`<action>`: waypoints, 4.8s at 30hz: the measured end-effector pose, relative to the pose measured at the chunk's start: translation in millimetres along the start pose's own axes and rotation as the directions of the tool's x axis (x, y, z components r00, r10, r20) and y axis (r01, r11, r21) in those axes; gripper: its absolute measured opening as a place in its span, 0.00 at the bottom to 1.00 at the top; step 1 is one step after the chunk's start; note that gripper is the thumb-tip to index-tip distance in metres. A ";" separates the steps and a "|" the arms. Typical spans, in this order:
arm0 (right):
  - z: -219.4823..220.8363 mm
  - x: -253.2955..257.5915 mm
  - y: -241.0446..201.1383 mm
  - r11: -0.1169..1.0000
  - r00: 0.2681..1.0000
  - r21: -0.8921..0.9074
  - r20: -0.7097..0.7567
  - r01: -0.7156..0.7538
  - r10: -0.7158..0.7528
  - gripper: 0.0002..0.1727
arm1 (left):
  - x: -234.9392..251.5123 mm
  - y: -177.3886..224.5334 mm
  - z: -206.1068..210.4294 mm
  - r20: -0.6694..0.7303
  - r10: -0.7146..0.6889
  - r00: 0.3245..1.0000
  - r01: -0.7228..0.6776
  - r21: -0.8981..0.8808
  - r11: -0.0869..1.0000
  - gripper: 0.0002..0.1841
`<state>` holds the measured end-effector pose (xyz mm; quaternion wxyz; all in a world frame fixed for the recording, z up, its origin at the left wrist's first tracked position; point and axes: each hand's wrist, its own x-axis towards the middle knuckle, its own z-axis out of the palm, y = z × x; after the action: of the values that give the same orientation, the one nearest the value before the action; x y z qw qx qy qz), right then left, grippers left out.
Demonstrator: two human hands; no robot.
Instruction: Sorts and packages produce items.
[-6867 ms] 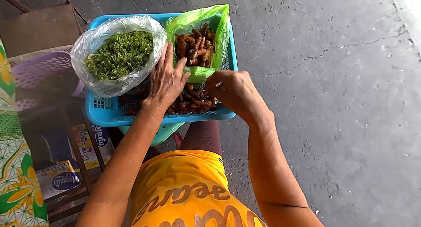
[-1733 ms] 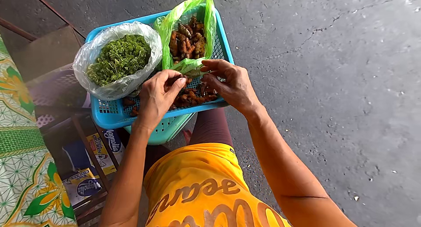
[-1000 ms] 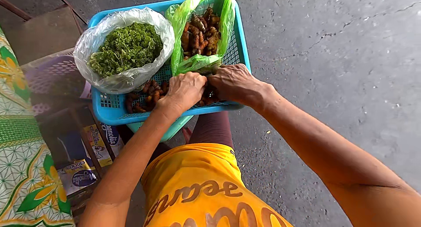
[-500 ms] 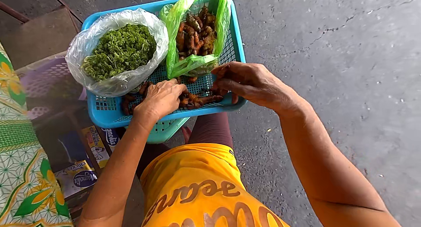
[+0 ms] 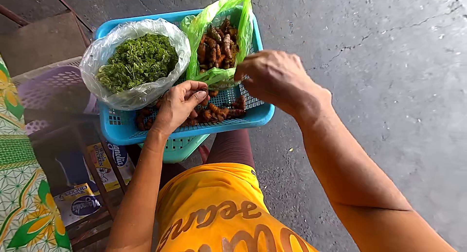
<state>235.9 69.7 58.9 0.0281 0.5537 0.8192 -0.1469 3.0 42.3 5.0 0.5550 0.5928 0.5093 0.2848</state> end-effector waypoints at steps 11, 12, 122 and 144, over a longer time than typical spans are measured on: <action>46.2 -9.1 -4.4 0.948 0.952 -0.253 0.280 0.195 -0.121 0.06 | -1.3 6.1 -4.9 0.097 -0.025 0.995 0.050 -0.258 0.965 0.22; 49.0 -9.9 1.0 0.957 0.958 -0.196 0.231 0.215 -0.168 0.09 | -0.3 3.9 -4.7 0.081 -0.013 0.997 0.032 -0.227 0.973 0.22; 81.1 20.5 -63.1 0.917 0.959 0.282 -0.058 0.281 -0.276 0.08 | -41.3 -9.9 -45.1 0.066 0.042 0.997 -0.078 0.891 0.448 0.08; 82.9 46.7 -110.9 0.919 0.925 0.190 0.098 0.345 -0.367 0.12 | -104.5 -10.7 -93.8 -0.372 0.152 0.916 0.272 0.852 0.447 0.09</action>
<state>106.7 51.0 -6.8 0.0079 0.3845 0.8873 -0.2546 -118.2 -20.8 39.5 0.0553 0.7049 0.7039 0.0679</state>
